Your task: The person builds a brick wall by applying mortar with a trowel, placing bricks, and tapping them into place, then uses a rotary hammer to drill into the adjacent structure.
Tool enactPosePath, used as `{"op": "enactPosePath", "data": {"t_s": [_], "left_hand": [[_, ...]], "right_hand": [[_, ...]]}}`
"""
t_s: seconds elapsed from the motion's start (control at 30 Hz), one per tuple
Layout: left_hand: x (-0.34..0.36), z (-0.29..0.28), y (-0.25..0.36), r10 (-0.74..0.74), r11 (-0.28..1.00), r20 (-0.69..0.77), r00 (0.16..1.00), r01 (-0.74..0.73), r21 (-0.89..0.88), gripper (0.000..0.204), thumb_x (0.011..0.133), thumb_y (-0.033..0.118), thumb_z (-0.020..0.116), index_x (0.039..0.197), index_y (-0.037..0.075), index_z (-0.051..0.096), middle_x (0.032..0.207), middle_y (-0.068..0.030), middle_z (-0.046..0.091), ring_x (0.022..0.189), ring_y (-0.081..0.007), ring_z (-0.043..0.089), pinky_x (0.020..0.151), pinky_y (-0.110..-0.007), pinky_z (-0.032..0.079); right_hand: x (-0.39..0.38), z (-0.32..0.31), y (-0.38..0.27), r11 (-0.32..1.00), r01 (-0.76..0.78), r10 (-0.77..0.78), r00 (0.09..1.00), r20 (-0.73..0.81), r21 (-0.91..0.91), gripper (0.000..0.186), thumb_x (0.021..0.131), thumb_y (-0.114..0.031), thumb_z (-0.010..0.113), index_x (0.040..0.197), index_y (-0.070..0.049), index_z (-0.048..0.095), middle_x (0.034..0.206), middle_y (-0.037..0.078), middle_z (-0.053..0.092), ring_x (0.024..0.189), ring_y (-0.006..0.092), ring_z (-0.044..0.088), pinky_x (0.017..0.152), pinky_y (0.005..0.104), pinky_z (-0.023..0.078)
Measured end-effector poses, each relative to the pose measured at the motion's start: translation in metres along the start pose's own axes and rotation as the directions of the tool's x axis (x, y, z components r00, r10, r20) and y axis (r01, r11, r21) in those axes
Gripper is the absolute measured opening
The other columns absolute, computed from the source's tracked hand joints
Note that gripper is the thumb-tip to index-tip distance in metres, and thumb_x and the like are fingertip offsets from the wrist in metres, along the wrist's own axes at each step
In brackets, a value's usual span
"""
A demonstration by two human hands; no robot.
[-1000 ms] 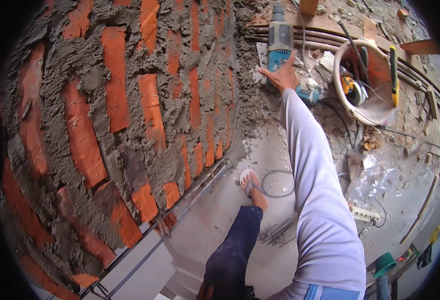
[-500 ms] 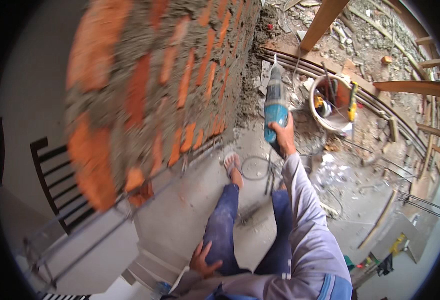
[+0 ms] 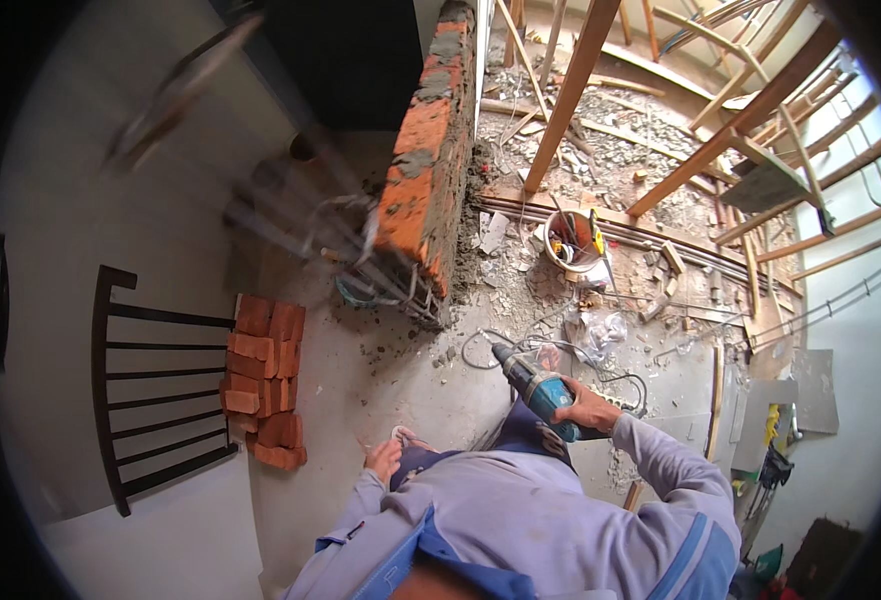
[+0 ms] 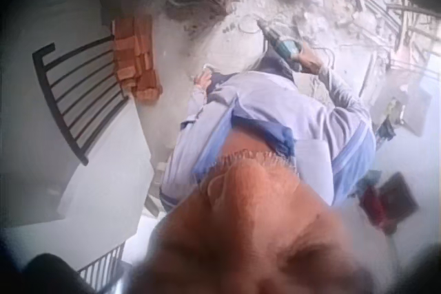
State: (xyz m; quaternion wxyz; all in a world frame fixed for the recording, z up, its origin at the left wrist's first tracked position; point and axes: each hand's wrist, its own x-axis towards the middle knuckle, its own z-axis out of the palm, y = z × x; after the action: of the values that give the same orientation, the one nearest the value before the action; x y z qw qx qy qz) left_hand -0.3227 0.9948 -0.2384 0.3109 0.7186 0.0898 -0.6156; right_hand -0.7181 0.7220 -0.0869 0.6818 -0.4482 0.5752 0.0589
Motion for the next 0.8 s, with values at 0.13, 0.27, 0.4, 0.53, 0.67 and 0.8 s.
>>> {"op": "enactPosePath", "data": {"t_s": [0.13,0.27,0.4,0.53,0.67,0.8], "left_hand": [[-0.02,-0.034,0.058,0.037,0.996,0.259,0.965,-0.015,-0.087,0.058,0.092,0.044,0.058,0.132,0.004,0.048,0.125,-0.0129,0.06,0.116,-0.0256,0.056,0.097,-0.041,0.044],[-0.089,-0.048,0.115,-0.123,0.965,0.585,0.802,0.235,-0.12,0.068,0.085,0.051,0.066,0.13,0.004,0.047,0.13,-0.0139,0.056,0.121,-0.0268,0.053,0.101,-0.043,0.042],[-0.125,-0.033,0.173,0.322,0.885,0.595,0.736,-0.011,-0.466,0.065,0.08,0.052,0.069,0.129,0.012,0.05,0.125,-0.0084,0.058,0.118,-0.0272,0.054,0.103,-0.047,0.042],[-0.123,-0.045,0.238,0.381,0.826,0.474,0.794,-0.063,-0.56,0.067,0.078,0.05,0.072,0.126,0.008,0.051,0.118,-0.0103,0.061,0.113,-0.0284,0.057,0.101,-0.046,0.044],[-0.094,-0.057,0.325,0.272,0.882,0.448,0.851,-0.035,-0.47,0.061,0.078,0.043,0.077,0.121,0.007,0.054,0.108,-0.0097,0.064,0.099,-0.0275,0.063,0.091,-0.044,0.051],[-0.078,-0.063,0.408,0.256,0.908,0.575,0.777,0.011,-0.42,0.054,0.08,0.038,0.071,0.118,0.004,0.055,0.106,-0.014,0.065,0.095,-0.0291,0.064,0.091,-0.044,0.051]], "right_hand": [[-0.064,0.084,-0.037,0.997,-0.045,0.039,0.995,0.092,0.069,0.096,0.062,-0.02,0.077,0.145,-0.005,0.031,0.132,0.016,0.048,0.121,0.0253,0.048,0.1,0.034,0.041],[-0.083,0.173,-0.099,0.977,0.205,-0.188,0.96,0.209,-0.062,0.103,0.058,-0.03,0.077,0.146,-0.003,0.03,0.135,0.02,0.046,0.123,0.0301,0.046,0.105,0.0347,0.036],[-0.05,0.249,-0.146,0.88,0.471,-0.447,0.864,0.23,-0.059,0.106,0.059,-0.035,0.076,0.147,-0.003,0.027,0.137,0.022,0.044,0.126,0.0321,0.044,0.108,0.0344,0.032],[-0.023,0.3,-0.219,0.864,0.504,-0.498,0.857,0.136,-0.012,0.107,0.06,-0.036,0.075,0.148,-0.002,0.025,0.136,0.023,0.045,0.125,0.0317,0.045,0.106,0.0338,0.034],[0.019,0.325,-0.277,0.851,0.52,-0.524,0.85,0.058,0.073,0.109,0.062,-0.039,0.075,0.148,0.002,0.021,0.139,0.024,0.041,0.13,0.0328,0.04,0.109,0.0351,0.031],[0.04,0.325,-0.328,0.887,0.462,-0.459,0.886,-0.065,0.025,0.112,0.066,-0.047,0.073,0.15,-0.001,0.014,0.136,0.028,0.044,0.126,0.0372,0.046,0.104,0.0374,0.037]]}}
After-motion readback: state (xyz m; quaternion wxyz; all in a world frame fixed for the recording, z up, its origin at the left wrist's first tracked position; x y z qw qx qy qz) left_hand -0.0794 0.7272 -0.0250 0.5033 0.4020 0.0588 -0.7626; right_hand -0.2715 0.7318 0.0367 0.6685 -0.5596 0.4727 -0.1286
